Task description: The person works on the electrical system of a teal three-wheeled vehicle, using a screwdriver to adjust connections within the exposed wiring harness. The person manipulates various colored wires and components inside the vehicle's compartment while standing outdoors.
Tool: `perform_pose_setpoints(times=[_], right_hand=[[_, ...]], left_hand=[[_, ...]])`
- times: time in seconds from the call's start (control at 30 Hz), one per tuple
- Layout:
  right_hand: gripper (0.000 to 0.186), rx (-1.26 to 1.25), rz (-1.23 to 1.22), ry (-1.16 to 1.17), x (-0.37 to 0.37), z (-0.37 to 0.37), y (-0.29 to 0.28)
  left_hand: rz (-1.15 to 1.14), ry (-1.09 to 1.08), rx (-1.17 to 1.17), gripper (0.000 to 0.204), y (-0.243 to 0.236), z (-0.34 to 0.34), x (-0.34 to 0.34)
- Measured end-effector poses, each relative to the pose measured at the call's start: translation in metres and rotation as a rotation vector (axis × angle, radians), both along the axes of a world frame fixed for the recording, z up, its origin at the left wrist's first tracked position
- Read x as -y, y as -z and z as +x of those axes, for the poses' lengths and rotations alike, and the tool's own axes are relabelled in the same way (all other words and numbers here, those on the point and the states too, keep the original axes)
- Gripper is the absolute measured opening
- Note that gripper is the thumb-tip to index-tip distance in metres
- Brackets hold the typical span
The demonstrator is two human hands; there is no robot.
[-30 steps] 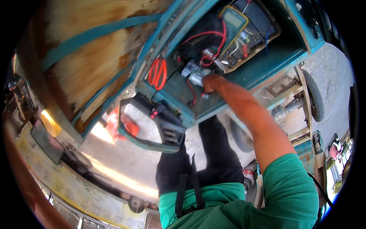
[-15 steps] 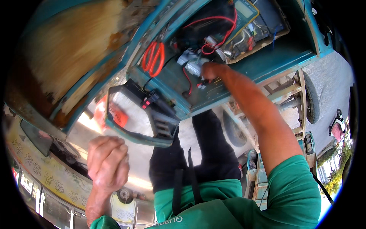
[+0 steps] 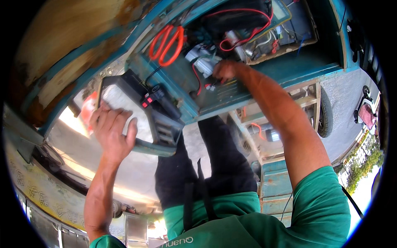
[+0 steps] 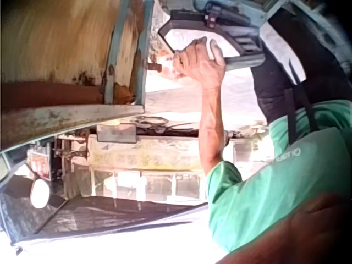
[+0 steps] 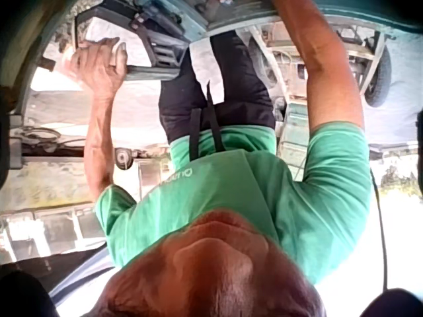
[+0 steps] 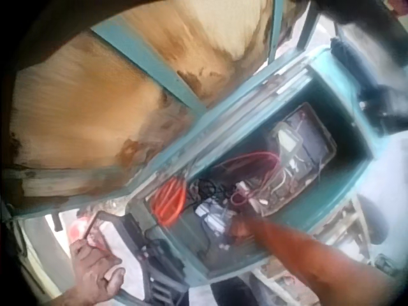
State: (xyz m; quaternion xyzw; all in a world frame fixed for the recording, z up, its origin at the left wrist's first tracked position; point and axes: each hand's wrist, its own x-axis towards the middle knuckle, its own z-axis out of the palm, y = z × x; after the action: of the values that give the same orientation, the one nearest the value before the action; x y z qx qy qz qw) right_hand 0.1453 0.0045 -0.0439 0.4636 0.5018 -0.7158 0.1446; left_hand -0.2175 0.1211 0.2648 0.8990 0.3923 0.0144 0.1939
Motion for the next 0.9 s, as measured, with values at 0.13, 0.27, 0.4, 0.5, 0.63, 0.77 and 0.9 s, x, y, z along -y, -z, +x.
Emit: perform_pose_setpoints(times=[0.13,0.27,0.4,0.5,0.63,0.77,0.9], right_hand=[[0.022,0.057,0.145,-0.356,-0.013,-0.013,-0.021],[0.029,0.102,0.258,-0.576,-0.019,-0.018,-0.034],[0.034,0.187,0.199,-0.403,-0.017,-0.016,-0.043],[0.036,0.211,0.23,-0.379,-0.009,-0.012,-0.035],[0.036,0.276,0.113,-0.44,-0.03,-0.031,-0.071],[0.036,0.373,0.082,-0.519,-0.037,-0.048,-0.098],[0.037,0.399,0.018,-0.557,-0.038,-0.057,-0.123]], left_hand=[[0.016,-0.001,0.043,0.008,0.0,-0.007,0.002],[0.048,0.006,0.048,0.007,0.004,-0.012,0.003],[0.053,0.001,0.084,0.007,0.003,-0.014,0.003],[0.066,0.015,0.112,0.007,0.007,-0.015,0.001],[0.049,0.022,0.094,0.01,0.004,-0.018,0.001],[0.05,0.023,0.106,0.01,0.004,-0.018,0.001],[0.056,0.029,0.11,0.011,0.005,-0.017,0.001]])
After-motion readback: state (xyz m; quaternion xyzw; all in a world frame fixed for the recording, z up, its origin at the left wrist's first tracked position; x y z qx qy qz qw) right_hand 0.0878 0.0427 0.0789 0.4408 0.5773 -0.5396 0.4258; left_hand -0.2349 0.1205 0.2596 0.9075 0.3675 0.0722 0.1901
